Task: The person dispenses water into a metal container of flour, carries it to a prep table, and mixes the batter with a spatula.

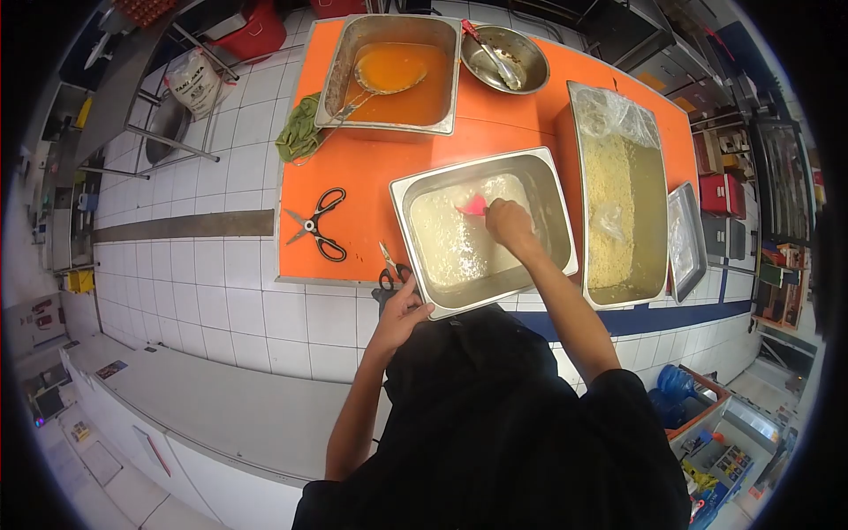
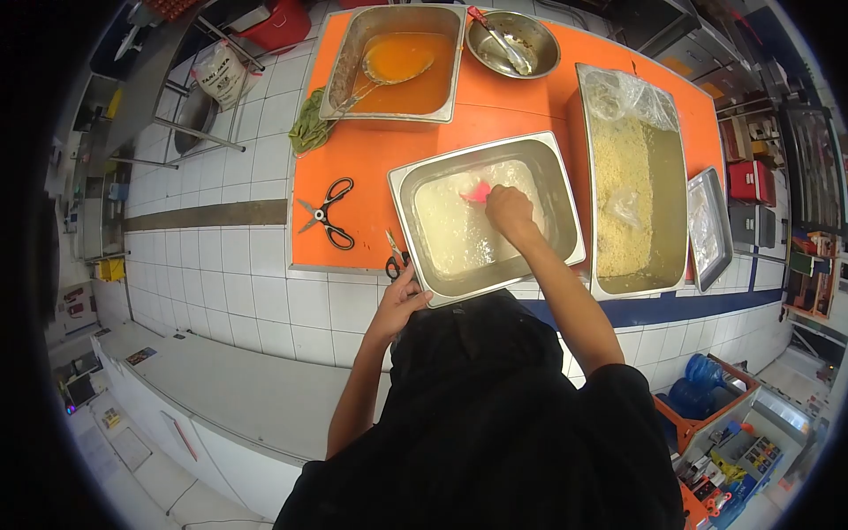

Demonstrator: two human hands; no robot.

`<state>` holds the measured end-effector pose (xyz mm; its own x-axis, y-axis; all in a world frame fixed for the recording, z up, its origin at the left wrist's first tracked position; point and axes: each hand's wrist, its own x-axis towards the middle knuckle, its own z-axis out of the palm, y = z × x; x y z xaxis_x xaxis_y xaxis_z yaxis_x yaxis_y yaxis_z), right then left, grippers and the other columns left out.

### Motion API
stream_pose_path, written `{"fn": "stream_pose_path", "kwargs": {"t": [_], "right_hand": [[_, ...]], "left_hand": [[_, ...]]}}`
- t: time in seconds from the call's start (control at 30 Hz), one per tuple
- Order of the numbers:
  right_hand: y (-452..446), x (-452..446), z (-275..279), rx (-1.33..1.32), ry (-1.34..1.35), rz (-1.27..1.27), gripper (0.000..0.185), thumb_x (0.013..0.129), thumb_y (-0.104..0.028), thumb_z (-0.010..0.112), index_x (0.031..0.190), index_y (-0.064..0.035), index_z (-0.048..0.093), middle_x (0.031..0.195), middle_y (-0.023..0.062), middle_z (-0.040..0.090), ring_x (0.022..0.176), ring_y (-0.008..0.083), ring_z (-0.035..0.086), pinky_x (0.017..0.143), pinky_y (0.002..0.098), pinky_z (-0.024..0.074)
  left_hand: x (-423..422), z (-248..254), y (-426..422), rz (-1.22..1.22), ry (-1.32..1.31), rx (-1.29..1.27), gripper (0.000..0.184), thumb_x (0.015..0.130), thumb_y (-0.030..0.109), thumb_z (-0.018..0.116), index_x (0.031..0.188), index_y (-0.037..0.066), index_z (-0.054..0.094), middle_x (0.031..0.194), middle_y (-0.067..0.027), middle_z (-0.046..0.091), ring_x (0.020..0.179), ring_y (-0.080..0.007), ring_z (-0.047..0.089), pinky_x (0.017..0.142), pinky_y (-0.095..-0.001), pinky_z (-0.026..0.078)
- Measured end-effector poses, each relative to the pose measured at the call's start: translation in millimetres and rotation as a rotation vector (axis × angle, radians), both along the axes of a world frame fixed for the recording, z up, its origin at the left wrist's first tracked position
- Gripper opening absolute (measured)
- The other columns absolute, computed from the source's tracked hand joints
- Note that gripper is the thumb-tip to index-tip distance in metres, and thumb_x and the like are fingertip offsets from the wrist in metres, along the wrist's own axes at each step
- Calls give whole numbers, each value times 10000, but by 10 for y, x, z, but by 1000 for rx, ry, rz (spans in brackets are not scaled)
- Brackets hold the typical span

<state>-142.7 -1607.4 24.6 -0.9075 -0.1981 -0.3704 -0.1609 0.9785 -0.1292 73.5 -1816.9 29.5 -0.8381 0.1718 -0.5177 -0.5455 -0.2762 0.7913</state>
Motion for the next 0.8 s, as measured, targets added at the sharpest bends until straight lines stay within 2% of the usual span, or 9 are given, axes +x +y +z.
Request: {"fn": "stream_pose_path", "kwargs": {"t": [0.2, 0.27, 0.4, 0.43, 0.53, 0.6, 0.67, 0.73, 0.8], "right_hand": [[126, 515, -39, -16, -128, 108, 402, 950, -367, 543, 896, 8, 677, 880, 260, 686, 825, 403, 694, 723, 482, 561], [299, 680, -104, -20, -145, 145, 402, 946, -373, 550, 895, 5, 677, 875, 255, 689, 825, 396, 696, 721, 477, 562], [540, 729, 115, 62, -155, 153, 395, 927, -380, 574, 894, 0, 677, 851, 233, 697, 822, 378, 701, 710, 455, 565], [587, 673, 227, 57, -153, 152, 395, 927, -380, 574, 894, 0, 677, 851, 233, 697, 822, 378, 701, 710, 455, 565], [701, 448, 615, 137, -162, 104, 372, 907, -365, 593, 877, -4, 680, 822, 214, 702, 797, 380, 702, 697, 449, 566], [738, 339, 801, 225, 12, 4, 245, 903, -212, 534, 934, -26, 689, 877, 187, 714, 819, 344, 716, 708, 422, 578], [815, 251, 753, 213, 80, -16, 277, 899, -264, 563, 882, -19, 691, 833, 204, 704, 783, 359, 710, 695, 443, 572], [901, 215, 659, 203, 151, -34, 327, 895, -316, 592, 829, -12, 692, 789, 220, 695, 748, 374, 704, 681, 464, 567], [961, 206, 497, 226, 134, 10, 242, 899, -199, 537, 875, -6, 680, 811, 196, 703, 752, 341, 716, 670, 429, 579]], "left_hand": [[9, -10, 14, 36, 20, 7, 818, 905, 81, 668, 1560, 71, 178, 811, -4, 563, 795, -78, 520, 761, -224, 428], [-14, 29, 4, 12, 56, 12, 825, 912, 59, 648, 1562, 48, 140, 902, -27, 633, 875, -83, 572, 823, -231, 449], [-23, 7, -34, -43, 54, -34, 826, 909, 64, 653, 1561, 45, 146, 895, -22, 626, 871, -84, 570, 831, -236, 444], [-25, 30, -32, -36, 41, -65, 819, 902, 76, 665, 1558, 54, 176, 846, -8, 578, 832, -79, 544, 791, -227, 432], [-37, 48, -24, -37, 39, -92, 813, 896, 90, 679, 1555, 59, 203, 798, 6, 527, 789, -76, 519, 748, -219, 421], [-38, 40, -30, -46, 50, -88, 815, 896, 93, 680, 1554, 55, 201, 799, 5, 522, 785, -77, 521, 744, -220, 422], [-38, 25, -39, -48, 45, -75, 763, 900, 63, 672, 1531, 24, 246, 866, -10, 604, 851, -81, 566, 817, -233, 437], [-43, 52, -42, -65, 43, -89, 753, 901, 63, 670, 1527, 21, 254, 870, -8, 605, 858, -80, 567, 819, -234, 438], [-54, 53, -56, -73, 39, -104, 744, 901, 63, 669, 1522, 18, 262, 873, -7, 606, 865, -79, 569, 822, -234, 438]]}}
